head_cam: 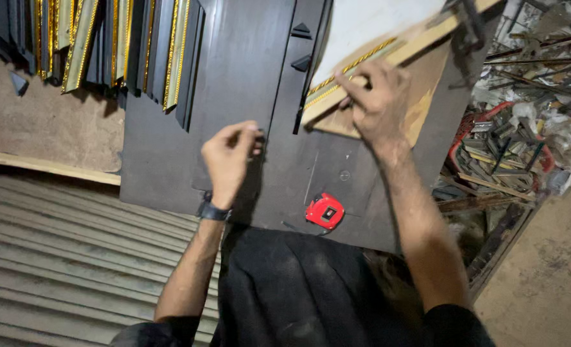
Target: The person measures and cuts gold-trimmed wooden moldings to length using a tape measure and a miter saw. They repeatedly measure, mark, clamp, and cut the pieces, then stack the finished segments on the workbench.
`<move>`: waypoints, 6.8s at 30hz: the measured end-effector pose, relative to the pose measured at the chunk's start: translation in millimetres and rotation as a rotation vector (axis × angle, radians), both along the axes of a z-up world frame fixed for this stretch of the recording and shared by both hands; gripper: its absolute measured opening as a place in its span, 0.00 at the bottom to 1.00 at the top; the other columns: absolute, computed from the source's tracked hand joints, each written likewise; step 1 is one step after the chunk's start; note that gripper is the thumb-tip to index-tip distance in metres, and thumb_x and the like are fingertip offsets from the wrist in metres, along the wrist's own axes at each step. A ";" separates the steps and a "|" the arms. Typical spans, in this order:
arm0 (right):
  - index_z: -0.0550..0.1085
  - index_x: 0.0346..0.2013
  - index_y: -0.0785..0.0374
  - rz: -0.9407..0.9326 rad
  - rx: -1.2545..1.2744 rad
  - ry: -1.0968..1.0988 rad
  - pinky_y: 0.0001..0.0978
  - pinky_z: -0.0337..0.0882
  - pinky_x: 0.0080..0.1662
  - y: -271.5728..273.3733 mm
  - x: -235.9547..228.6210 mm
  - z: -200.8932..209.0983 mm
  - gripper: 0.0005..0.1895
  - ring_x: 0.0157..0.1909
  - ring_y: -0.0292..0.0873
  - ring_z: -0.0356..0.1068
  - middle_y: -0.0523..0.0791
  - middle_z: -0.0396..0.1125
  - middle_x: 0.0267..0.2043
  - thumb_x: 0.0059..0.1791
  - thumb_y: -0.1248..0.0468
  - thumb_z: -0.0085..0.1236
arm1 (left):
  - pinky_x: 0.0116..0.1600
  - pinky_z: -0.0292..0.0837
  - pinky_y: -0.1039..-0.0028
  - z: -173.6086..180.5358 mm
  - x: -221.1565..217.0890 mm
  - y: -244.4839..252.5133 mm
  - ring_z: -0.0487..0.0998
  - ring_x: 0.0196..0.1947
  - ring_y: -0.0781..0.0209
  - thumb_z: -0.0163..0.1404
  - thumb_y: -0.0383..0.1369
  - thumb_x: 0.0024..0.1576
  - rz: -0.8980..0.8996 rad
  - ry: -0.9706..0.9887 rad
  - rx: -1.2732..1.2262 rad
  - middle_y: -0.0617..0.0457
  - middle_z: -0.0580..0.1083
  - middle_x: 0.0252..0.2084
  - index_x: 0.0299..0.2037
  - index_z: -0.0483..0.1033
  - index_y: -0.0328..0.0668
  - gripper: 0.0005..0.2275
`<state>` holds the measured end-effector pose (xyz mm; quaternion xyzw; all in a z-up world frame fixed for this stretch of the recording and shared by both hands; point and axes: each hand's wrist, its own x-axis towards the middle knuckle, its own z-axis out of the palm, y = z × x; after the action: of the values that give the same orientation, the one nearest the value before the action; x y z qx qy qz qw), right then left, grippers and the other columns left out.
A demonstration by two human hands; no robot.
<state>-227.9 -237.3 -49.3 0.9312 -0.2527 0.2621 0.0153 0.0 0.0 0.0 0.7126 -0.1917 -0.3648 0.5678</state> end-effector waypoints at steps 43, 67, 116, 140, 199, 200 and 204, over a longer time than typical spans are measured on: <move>0.82 0.56 0.48 0.058 0.128 0.009 0.40 0.53 0.58 57.7 -0.8 69.0 0.24 0.56 0.42 0.63 0.37 0.69 0.48 0.46 0.52 0.70 | 0.30 0.71 0.75 5.7 -29.2 -50.4 0.77 0.23 0.72 0.56 0.37 0.57 -0.389 -0.200 0.134 0.51 0.79 0.23 0.40 0.84 0.35 0.12; 0.83 0.53 0.49 0.076 0.056 -0.003 0.41 0.54 0.57 -37.6 27.3 65.6 0.14 0.54 0.45 0.63 0.42 0.69 0.46 0.52 0.62 0.69 | 0.30 0.70 0.78 13.5 -6.4 -10.5 0.76 0.26 0.72 0.59 0.31 0.61 0.063 -0.130 -0.084 0.52 0.79 0.30 0.42 0.83 0.31 0.08; 0.79 0.55 0.51 0.027 0.180 0.097 0.46 0.61 0.57 45.2 15.6 98.8 0.25 0.52 0.52 0.66 0.48 0.69 0.46 0.42 0.62 0.63 | 0.33 0.72 0.81 16.0 5.9 30.4 0.78 0.30 0.72 0.54 0.29 0.62 0.159 -0.033 -0.098 0.53 0.81 0.34 0.47 0.82 0.32 0.09; 0.78 0.54 0.55 0.099 0.430 0.280 0.49 0.65 0.49 230.5 -36.5 151.5 0.32 0.58 0.57 0.64 0.52 0.66 0.60 0.35 0.53 0.69 | 0.23 0.51 0.84 45.0 -19.0 63.0 0.57 0.22 0.77 0.40 0.42 0.72 0.052 0.078 -0.391 0.63 0.61 0.29 0.61 0.57 0.47 0.14; 0.80 0.43 0.68 -0.155 0.739 -0.292 0.29 0.76 0.45 283.5 -37.6 197.9 0.14 0.42 0.42 0.78 0.50 0.76 0.42 0.43 0.70 0.69 | 0.30 0.55 0.80 130.8 -34.8 38.8 0.63 0.32 0.65 0.41 0.48 0.75 0.187 0.388 -1.137 0.57 0.61 0.31 0.55 0.62 0.45 0.15; 0.79 0.43 0.69 -0.147 0.727 -0.280 0.29 0.77 0.44 284.4 -36.7 201.5 0.14 0.41 0.42 0.78 0.50 0.76 0.41 0.43 0.70 0.69 | 0.34 0.56 0.77 131.1 -35.0 38.8 0.62 0.32 0.65 0.41 0.47 0.76 0.186 0.408 -1.177 0.56 0.61 0.32 0.53 0.62 0.45 0.14; 0.79 0.42 0.70 -0.143 0.691 -0.244 0.30 0.75 0.42 284.9 -33.2 212.0 0.13 0.38 0.43 0.78 0.51 0.76 0.40 0.43 0.71 0.68 | 0.36 0.58 0.75 132.0 -39.9 38.8 0.59 0.29 0.66 0.40 0.43 0.74 0.211 0.501 -1.271 0.56 0.61 0.33 0.52 0.63 0.47 0.10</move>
<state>-261.1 47.6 162.7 0.8233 -0.3909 0.2684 -0.3120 -39.9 38.8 132.0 0.1505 -0.1610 -0.2782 0.9349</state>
